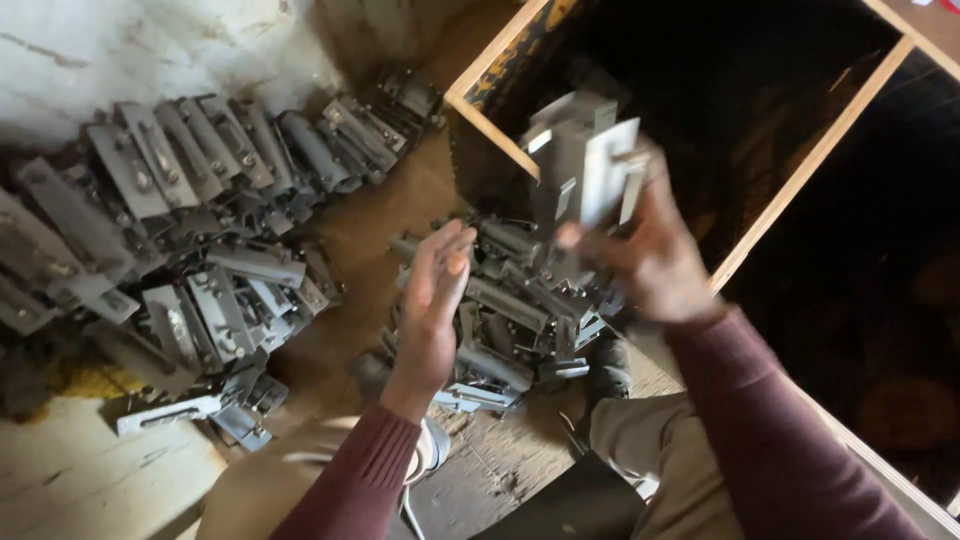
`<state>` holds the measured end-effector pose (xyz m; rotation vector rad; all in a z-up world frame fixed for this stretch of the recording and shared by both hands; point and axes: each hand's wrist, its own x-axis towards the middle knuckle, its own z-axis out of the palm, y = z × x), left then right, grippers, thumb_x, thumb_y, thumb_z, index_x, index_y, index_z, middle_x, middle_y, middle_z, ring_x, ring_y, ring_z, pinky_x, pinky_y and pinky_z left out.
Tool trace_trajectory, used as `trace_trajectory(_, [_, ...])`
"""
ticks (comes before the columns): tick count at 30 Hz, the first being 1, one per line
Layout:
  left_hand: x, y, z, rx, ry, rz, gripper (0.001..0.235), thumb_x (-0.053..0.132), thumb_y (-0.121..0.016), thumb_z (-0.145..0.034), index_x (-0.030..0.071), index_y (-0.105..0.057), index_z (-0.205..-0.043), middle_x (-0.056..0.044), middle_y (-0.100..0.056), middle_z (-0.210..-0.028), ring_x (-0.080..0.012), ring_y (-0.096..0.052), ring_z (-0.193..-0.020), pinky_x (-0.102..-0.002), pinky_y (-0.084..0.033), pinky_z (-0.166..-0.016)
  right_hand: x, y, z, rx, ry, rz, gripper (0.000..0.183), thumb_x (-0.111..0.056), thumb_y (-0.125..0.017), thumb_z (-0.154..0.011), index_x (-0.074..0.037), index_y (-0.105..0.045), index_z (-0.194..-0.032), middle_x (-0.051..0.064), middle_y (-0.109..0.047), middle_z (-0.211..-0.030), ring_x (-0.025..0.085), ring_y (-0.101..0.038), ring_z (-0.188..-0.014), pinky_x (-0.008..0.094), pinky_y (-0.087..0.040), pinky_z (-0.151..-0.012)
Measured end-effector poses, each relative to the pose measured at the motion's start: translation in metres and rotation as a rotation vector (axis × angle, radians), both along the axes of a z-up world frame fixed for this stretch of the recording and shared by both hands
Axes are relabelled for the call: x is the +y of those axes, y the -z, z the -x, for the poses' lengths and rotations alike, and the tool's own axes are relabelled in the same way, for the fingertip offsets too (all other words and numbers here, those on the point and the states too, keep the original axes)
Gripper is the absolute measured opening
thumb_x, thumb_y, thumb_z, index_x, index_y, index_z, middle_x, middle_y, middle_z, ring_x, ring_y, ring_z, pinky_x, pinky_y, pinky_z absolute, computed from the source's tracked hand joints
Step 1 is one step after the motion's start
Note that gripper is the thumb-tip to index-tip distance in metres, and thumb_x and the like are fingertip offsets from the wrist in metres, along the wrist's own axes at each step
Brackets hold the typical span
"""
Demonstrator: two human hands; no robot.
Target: The person picks up pairs of metal brackets from a pile on the floor, fits them together, and places the organized pairs into a wooden crate.
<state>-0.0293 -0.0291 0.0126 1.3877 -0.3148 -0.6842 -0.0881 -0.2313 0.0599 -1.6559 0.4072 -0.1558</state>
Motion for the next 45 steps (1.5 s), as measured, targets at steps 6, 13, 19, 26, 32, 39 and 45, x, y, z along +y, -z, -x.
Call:
trace_trajectory(6, [-0.016, -0.003, -0.010, 0.007, 0.049, -0.205, 0.075, 0.051, -0.047, -0.103, -0.005, -0.035, -0.151, -0.033, -0.041, -0.148, -0.0543, -0.032, -0.144, -0.069, -0.025, -0.117, -0.078, 0.027, -0.010, -0.015, 0.354, -0.005, 0.072, -0.009, -0.087, -0.084, -0.017, -0.046, -0.144, 0.003, -0.059, -0.108, 0.012, -0.059, -0.092, 0.026, -0.058, -0.075])
trace_trajectory(13, [-0.052, 0.026, -0.031, -0.409, 0.014, -0.500, 0.077, 0.041, -0.060, -0.101, 0.002, -0.027, -0.158, -0.031, -0.022, -0.160, -0.0540, -0.019, -0.149, -0.079, -0.021, -0.111, -0.161, 0.114, -0.021, 0.175, 0.463, 0.082, 0.086, -0.004, -0.096, -0.072, -0.015, -0.045, -0.141, 0.013, -0.060, -0.114, 0.027, -0.062, -0.101, 0.044, -0.060, -0.083])
trace_trajectory(19, [-0.086, 0.054, -0.060, -0.957, 0.069, -0.566, 0.104, 0.063, -0.055, -0.099, 0.006, 0.004, -0.164, -0.016, 0.009, -0.171, -0.0352, 0.008, -0.161, -0.055, -0.014, -0.134, -0.211, 0.169, -0.064, 0.758, -0.013, 0.623, 0.096, -0.027, -0.091, -0.058, -0.024, -0.047, -0.143, 0.012, -0.064, -0.133, 0.032, -0.062, -0.117, 0.040, -0.046, -0.096])
trace_trajectory(26, [-0.105, 0.068, -0.063, -1.053, 0.076, -0.593, 0.094, 0.066, -0.052, -0.097, -0.003, -0.035, -0.159, -0.015, -0.012, -0.170, -0.0436, -0.002, -0.158, -0.054, -0.053, -0.110, -0.213, 0.286, -0.111, 1.306, -0.871, 0.979, 0.060, -0.034, -0.087, -0.070, -0.024, -0.072, -0.127, 0.006, -0.075, -0.121, 0.021, -0.073, -0.105, 0.035, -0.060, -0.078])
trace_trajectory(32, [-0.106, 0.066, -0.065, -1.093, 0.096, -0.657, 0.094, 0.066, -0.059, -0.093, -0.004, -0.045, -0.154, -0.015, -0.015, -0.169, -0.0414, -0.004, -0.157, -0.056, -0.048, -0.114, -0.217, 0.474, -0.069, 1.097, -0.585, 0.838, 0.056, -0.042, -0.029, -0.105, -0.018, -0.029, -0.156, 0.024, -0.061, -0.134, 0.040, -0.065, -0.116, 0.051, -0.058, -0.085])
trace_trajectory(39, [-0.104, 0.061, -0.068, -1.060, 0.114, -0.657, 0.096, 0.064, -0.066, -0.090, -0.004, -0.044, -0.154, -0.008, -0.011, -0.170, -0.0367, -0.001, -0.158, -0.050, -0.061, -0.093, -0.188, 0.536, -0.071, 1.139, -0.614, 0.591, 0.069, -0.031, -0.055, -0.095, -0.022, -0.033, -0.159, 0.012, -0.062, -0.137, 0.027, -0.066, -0.115, 0.037, -0.055, -0.094])
trace_trajectory(45, [-0.103, 0.060, -0.070, -1.103, 0.114, -0.635, 0.090, 0.061, -0.066, -0.091, -0.003, -0.047, -0.151, -0.014, -0.021, -0.168, -0.0400, -0.005, -0.156, -0.055, -0.043, -0.118, -0.200, 0.459, -0.063, 1.180, 0.351, -0.188, 0.040, -0.050, -0.056, -0.101, -0.013, -0.070, -0.109, 0.009, -0.072, -0.091, 0.024, -0.064, -0.068, 0.043, -0.050, -0.060])
